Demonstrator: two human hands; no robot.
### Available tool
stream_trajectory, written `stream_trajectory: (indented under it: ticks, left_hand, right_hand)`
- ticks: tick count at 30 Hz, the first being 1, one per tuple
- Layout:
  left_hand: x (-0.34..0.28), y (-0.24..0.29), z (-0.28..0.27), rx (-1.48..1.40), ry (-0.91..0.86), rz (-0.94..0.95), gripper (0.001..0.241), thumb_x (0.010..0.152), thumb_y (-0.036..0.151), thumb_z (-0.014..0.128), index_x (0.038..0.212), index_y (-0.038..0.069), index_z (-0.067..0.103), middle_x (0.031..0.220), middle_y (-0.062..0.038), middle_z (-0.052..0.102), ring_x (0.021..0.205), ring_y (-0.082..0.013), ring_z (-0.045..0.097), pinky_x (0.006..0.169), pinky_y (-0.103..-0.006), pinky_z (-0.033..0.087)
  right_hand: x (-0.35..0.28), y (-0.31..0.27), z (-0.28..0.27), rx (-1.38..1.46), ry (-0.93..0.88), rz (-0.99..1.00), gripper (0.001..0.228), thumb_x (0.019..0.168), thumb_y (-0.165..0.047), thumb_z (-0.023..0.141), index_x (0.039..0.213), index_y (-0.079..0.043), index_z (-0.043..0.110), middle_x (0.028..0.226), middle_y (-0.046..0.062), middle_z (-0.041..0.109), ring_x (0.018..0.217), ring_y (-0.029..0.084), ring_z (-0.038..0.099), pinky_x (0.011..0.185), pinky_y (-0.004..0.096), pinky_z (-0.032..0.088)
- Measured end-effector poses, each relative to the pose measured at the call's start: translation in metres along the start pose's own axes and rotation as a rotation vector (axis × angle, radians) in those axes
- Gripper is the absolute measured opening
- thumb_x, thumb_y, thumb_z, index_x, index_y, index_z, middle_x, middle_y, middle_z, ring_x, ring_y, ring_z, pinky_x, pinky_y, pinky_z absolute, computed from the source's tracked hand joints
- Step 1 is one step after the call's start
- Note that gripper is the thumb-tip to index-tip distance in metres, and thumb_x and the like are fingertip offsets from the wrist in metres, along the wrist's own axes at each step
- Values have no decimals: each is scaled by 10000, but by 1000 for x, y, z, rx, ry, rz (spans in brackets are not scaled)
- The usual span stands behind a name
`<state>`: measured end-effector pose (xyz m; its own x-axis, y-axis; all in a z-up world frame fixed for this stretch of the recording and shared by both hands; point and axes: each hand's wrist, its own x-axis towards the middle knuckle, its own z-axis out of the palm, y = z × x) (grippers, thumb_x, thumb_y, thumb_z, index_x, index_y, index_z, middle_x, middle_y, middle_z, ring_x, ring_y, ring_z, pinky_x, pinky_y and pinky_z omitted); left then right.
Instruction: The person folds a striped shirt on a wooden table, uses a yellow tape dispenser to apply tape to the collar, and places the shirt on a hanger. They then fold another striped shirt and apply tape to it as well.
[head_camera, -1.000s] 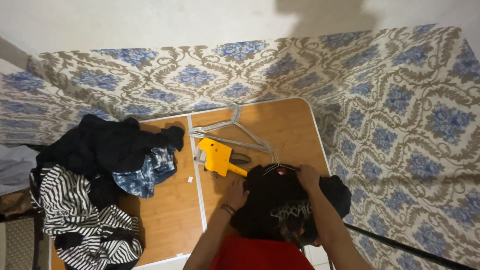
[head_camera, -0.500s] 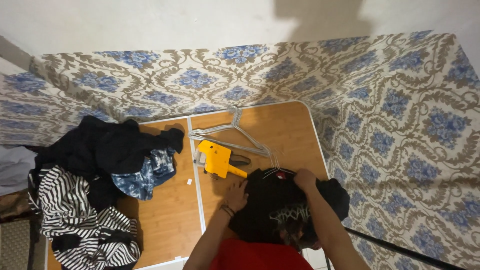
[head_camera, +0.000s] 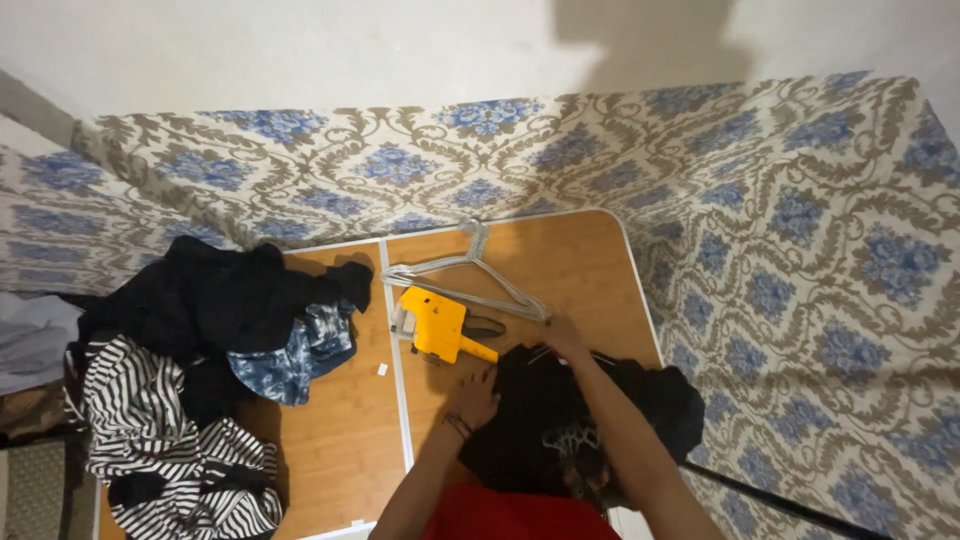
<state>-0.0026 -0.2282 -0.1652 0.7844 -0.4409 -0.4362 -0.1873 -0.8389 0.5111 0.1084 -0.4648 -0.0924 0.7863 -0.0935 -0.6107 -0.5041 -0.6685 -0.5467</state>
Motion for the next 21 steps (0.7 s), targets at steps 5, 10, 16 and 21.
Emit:
stream_trajectory:
  ticks: [5, 10, 16, 21]
  left_hand:
    - [9, -10, 29, 35, 149, -45, 719, 978, 338, 566, 1594, 85, 295, 1525, -217, 441, 1355, -426, 430, 1130, -589, 315]
    - [-22, -13, 2, -77, 173, 49, 692, 996, 347, 589, 1558, 40, 326, 1523, -252, 416, 1356, -457, 400, 1101, -575, 308]
    - [-65, -73, 5, -424, 470, -35, 476, 983, 265, 620, 1388, 23, 554, 1415, -256, 548, 1293, -446, 516, 1097, -486, 407]
    - [-155, -140, -35, -465, 822, -83, 297, 990, 142, 557, 1252, 44, 655, 1222, -171, 694, 1155, -358, 637, 1027, -436, 497]
  right_hand:
    - [93, 33, 53, 86, -37, -25, 580, 822, -221, 668, 1343, 31, 632, 1208, 167, 673, 1056, 279, 639, 911, 405, 514]
    - [98, 40, 60, 142, 77, -218, 642, 861, -201, 553, 1470, -1, 511, 1460, 230, 569, 1331, 356, 514, 1107, 398, 393]
    - [4, -5, 69, 311, 182, -168, 631, 988, -227, 538, 1551, 5, 375, 1534, 237, 426, 1370, 398, 403, 1140, 442, 294]
    - [-70, 9, 131, 30, 293, -509, 562, 912, -139, 635, 1437, 8, 500, 1350, 274, 567, 1287, 441, 519, 1112, 467, 424]
